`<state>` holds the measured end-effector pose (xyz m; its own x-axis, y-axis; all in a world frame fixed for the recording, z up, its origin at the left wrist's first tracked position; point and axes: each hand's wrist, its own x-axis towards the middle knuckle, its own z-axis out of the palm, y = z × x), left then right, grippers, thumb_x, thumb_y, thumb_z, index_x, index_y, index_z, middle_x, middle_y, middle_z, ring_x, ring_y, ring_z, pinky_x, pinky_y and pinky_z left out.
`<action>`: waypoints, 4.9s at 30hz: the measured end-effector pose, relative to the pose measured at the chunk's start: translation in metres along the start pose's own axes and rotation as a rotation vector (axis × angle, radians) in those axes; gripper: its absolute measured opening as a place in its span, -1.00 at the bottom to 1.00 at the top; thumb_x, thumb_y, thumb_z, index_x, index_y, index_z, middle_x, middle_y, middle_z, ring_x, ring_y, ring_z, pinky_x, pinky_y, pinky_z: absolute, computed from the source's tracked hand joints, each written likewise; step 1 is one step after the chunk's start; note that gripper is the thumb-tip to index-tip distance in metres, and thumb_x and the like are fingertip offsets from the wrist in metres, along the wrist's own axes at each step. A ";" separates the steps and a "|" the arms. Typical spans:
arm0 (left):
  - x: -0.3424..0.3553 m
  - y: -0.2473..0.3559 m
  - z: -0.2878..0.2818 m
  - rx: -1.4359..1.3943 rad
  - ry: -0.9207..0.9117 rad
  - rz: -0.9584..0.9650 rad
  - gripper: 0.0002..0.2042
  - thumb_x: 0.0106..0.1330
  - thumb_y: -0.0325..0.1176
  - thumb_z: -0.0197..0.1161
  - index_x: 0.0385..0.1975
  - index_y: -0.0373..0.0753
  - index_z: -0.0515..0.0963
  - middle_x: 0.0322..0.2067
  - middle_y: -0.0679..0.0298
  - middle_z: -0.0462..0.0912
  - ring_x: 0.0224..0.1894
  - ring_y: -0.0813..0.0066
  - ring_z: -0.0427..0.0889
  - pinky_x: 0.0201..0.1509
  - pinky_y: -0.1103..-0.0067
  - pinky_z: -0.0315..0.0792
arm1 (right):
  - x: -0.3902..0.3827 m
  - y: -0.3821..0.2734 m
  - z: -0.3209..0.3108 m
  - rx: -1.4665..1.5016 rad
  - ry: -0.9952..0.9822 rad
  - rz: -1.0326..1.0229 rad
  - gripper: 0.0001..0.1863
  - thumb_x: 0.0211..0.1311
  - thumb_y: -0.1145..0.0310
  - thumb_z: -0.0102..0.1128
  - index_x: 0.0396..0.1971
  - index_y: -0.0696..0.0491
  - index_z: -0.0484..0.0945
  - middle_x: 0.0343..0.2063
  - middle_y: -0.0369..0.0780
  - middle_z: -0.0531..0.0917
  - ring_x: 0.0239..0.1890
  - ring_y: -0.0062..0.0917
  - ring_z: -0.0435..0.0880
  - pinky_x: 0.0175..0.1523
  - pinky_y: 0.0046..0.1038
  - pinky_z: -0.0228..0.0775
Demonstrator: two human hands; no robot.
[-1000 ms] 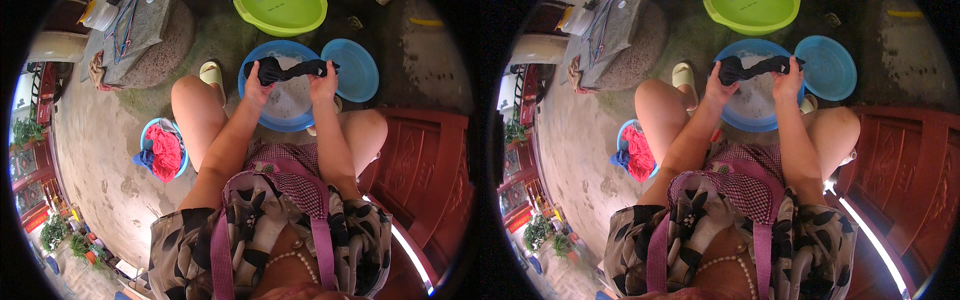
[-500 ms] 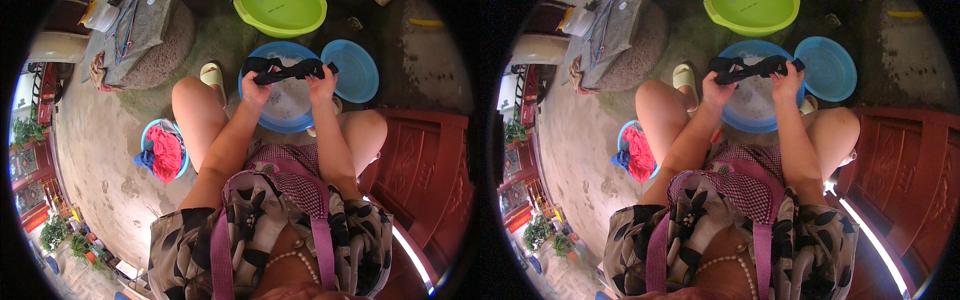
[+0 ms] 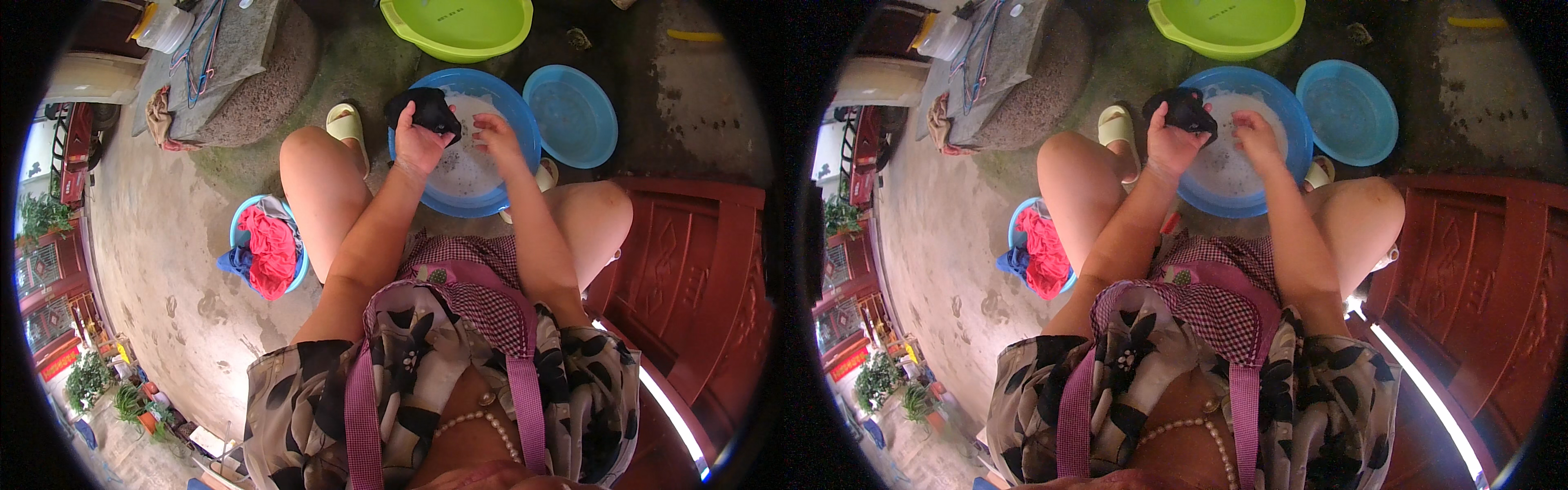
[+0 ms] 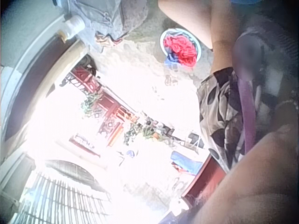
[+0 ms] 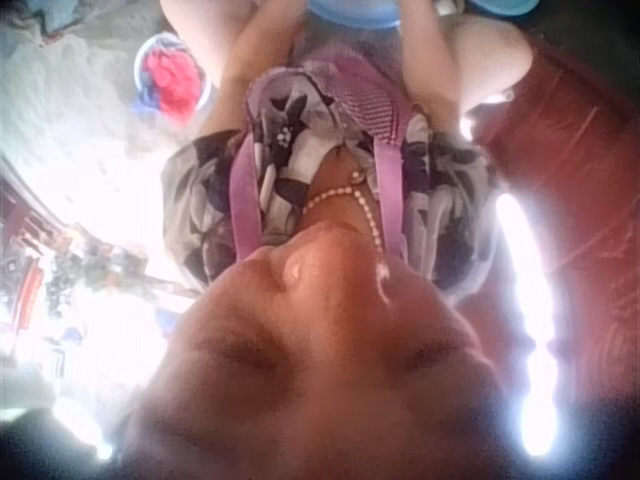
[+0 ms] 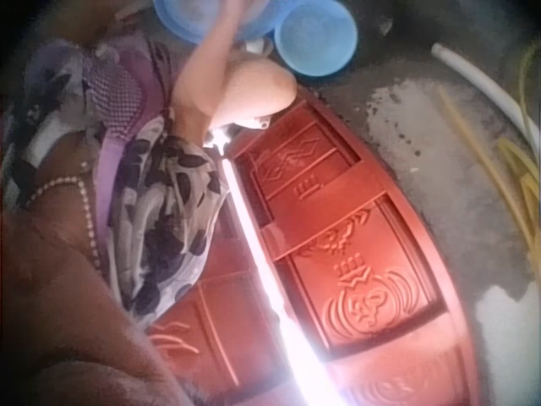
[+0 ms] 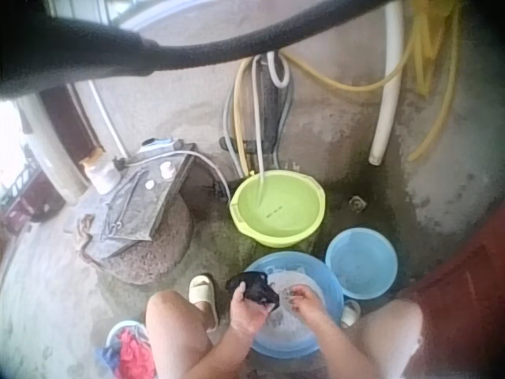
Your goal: The person washes a piece of black clothing by hand in a blue basin of soapy water, scrubbing and wringing the fabric before lifting it to inspect it.
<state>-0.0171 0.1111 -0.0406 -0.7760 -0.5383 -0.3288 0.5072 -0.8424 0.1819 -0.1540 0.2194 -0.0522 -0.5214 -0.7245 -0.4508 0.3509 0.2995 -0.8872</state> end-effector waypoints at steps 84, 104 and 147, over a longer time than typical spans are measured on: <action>-0.002 -0.056 -0.025 -0.005 -0.118 -0.421 -0.16 0.04 0.45 -0.27 0.02 -0.25 0.32 -0.05 0.09 0.43 -0.05 0.17 0.44 0.08 0.27 0.27 | -0.055 -0.023 0.044 0.171 0.160 -0.346 -0.71 0.05 0.51 0.12 -0.16 0.07 0.41 -0.28 -0.28 0.49 -0.21 -0.58 0.45 -0.08 -0.59 0.30; -0.013 -0.073 0.000 0.436 0.190 -0.080 -0.58 0.32 -0.19 -0.08 0.13 -0.23 0.25 0.05 0.27 0.37 0.12 0.44 0.29 0.17 0.54 0.14 | 0.012 0.019 0.037 0.288 0.143 0.047 -0.52 0.25 0.11 -0.19 0.02 0.16 0.29 -0.05 -0.04 0.41 0.05 -0.30 0.34 0.16 -0.39 0.09; -0.021 -0.060 0.003 2.515 -0.094 -0.034 -0.32 -0.05 -0.08 0.22 0.11 -0.22 0.24 0.07 -0.02 0.31 0.14 0.16 0.27 0.12 0.28 0.17 | -0.016 0.014 0.036 -0.125 -0.085 0.013 -0.25 -0.09 0.29 0.28 0.15 0.13 0.17 0.02 -0.05 0.38 0.04 -0.32 0.39 0.11 -0.42 0.20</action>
<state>-0.0326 0.1728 -0.0417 -0.8112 -0.4729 -0.3439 -0.5831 0.6984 0.4151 -0.1131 0.2128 -0.0535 -0.4476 -0.7687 -0.4569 0.2547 0.3802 -0.8891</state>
